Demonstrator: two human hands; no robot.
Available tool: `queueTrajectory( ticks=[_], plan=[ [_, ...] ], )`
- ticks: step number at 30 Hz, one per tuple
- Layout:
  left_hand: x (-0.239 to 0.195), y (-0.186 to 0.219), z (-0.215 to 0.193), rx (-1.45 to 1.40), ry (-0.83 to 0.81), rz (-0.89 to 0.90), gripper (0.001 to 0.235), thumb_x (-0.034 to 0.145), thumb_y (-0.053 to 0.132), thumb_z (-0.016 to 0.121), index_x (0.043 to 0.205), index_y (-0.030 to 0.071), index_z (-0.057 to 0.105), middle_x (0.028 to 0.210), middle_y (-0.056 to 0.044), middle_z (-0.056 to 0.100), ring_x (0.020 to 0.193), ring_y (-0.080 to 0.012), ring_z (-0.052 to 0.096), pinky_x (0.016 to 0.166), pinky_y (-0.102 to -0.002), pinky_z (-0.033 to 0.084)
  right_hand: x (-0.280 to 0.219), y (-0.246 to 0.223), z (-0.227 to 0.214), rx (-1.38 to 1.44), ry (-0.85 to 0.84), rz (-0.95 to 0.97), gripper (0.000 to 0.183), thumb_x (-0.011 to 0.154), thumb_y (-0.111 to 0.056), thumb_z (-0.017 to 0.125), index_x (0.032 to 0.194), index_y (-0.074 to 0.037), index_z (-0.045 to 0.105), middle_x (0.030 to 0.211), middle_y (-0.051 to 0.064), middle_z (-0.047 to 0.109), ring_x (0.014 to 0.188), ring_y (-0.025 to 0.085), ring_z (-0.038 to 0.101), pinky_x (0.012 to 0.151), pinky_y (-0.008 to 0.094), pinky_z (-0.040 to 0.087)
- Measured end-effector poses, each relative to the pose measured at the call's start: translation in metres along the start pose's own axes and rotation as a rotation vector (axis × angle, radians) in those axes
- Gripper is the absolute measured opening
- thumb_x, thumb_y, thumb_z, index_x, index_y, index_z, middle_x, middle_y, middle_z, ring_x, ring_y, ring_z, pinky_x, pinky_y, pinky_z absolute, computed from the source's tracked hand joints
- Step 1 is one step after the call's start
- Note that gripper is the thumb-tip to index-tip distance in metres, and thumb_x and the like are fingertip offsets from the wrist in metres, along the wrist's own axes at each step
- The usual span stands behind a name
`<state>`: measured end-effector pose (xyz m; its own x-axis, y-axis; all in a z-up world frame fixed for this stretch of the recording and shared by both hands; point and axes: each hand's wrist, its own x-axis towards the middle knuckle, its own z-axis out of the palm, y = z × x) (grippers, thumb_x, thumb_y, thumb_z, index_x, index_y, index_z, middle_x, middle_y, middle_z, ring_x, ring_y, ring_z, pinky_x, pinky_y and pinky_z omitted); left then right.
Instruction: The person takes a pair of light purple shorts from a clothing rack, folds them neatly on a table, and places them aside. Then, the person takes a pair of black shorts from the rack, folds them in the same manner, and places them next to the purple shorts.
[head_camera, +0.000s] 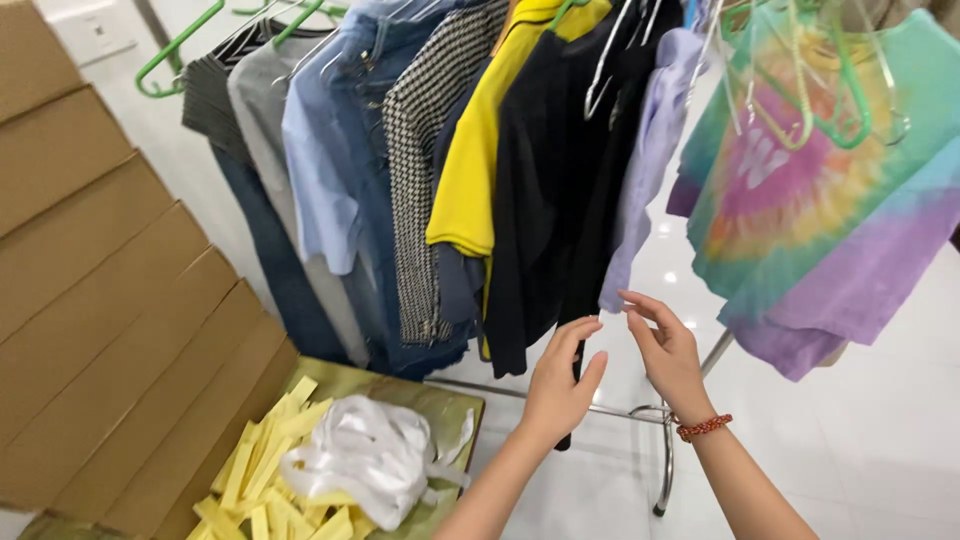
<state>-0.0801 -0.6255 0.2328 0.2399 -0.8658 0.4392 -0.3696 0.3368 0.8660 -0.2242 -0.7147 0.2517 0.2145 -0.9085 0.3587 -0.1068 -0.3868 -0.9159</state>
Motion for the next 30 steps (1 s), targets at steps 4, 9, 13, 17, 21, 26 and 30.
queueTrajectory(
  ticks=[4, 9, 13, 17, 21, 26, 30],
  plan=[
    [0.092, 0.016, 0.026, -0.021, 0.032, 0.233, 0.043, 0.103, 0.017, 0.065, 0.144, 0.004, 0.060, 0.142, -0.021, 0.062, 0.136, -0.0411, 0.060, 0.109, -0.051, 0.053, 0.050, -0.009, -0.026, -0.016, 0.099, -0.135, 0.030, 0.106, -0.005, 0.062, 0.134, -0.008, 0.073, 0.131, 0.010, 0.076, 0.122, 0.021, 0.069, 0.096, 0.034, 0.059],
    [0.236, 0.029, 0.048, 0.022, 0.234, 0.695, 0.033, 0.109, 0.008, 0.052, 0.140, -0.001, 0.058, 0.135, -0.025, 0.060, 0.135, -0.0463, 0.057, 0.115, -0.055, 0.046, 0.111, -0.068, -0.034, -0.116, 0.154, -0.358, 0.030, 0.107, -0.008, 0.062, 0.136, -0.007, 0.071, 0.130, 0.012, 0.073, 0.124, 0.022, 0.066, 0.102, 0.039, 0.057],
    [0.335, 0.056, 0.052, -0.004, 0.259, 0.709, 0.038, 0.108, 0.011, 0.053, 0.145, 0.004, 0.056, 0.145, -0.018, 0.057, 0.140, -0.0415, 0.056, 0.118, -0.051, 0.046, 0.179, -0.106, -0.037, -0.185, 0.250, -0.493, 0.031, 0.109, -0.005, 0.059, 0.137, -0.007, 0.070, 0.136, 0.009, 0.070, 0.124, 0.020, 0.065, 0.095, 0.034, 0.056],
    [0.389, 0.045, 0.067, 0.348, 0.202, 0.688, 0.065, 0.093, 0.028, 0.074, 0.148, 0.001, 0.052, 0.148, -0.022, 0.054, 0.138, -0.0422, 0.055, 0.117, -0.052, 0.047, 0.271, -0.116, -0.054, -0.392, 0.308, -0.483, 0.034, 0.105, -0.011, 0.062, 0.138, -0.013, 0.072, 0.133, 0.011, 0.072, 0.130, 0.030, 0.064, 0.102, 0.044, 0.054],
    [0.400, 0.025, 0.069, 0.463, 0.126, 0.569, 0.071, 0.077, 0.037, 0.081, 0.136, 0.009, 0.053, 0.124, -0.012, 0.053, 0.118, -0.0386, 0.058, 0.100, -0.050, 0.054, 0.350, -0.094, -0.056, -0.676, 0.244, -0.558, 0.032, 0.102, -0.025, 0.072, 0.134, -0.018, 0.075, 0.122, 0.006, 0.077, 0.124, 0.030, 0.068, 0.107, 0.047, 0.052],
    [0.399, 0.019, 0.051, 0.369, 0.079, 0.551, 0.054, 0.081, 0.030, 0.077, 0.124, 0.009, 0.051, 0.110, -0.013, 0.056, 0.105, -0.0399, 0.063, 0.091, -0.050, 0.057, 0.377, -0.089, -0.035, -0.860, 0.158, -0.335, 0.029, 0.107, -0.039, 0.058, 0.127, -0.030, 0.077, 0.110, 0.001, 0.081, 0.119, 0.030, 0.070, 0.104, 0.050, 0.052],
    [0.402, 0.003, 0.038, 0.276, 0.003, 0.538, 0.047, 0.087, 0.024, 0.074, 0.126, 0.013, 0.050, 0.109, -0.015, 0.061, 0.104, -0.0415, 0.067, 0.088, -0.052, 0.057, 0.379, -0.096, -0.019, -0.851, 0.098, -0.229, 0.029, 0.104, -0.044, 0.057, 0.121, -0.037, 0.079, 0.108, -0.004, 0.082, 0.116, 0.028, 0.073, 0.101, 0.048, 0.053]
  ],
)
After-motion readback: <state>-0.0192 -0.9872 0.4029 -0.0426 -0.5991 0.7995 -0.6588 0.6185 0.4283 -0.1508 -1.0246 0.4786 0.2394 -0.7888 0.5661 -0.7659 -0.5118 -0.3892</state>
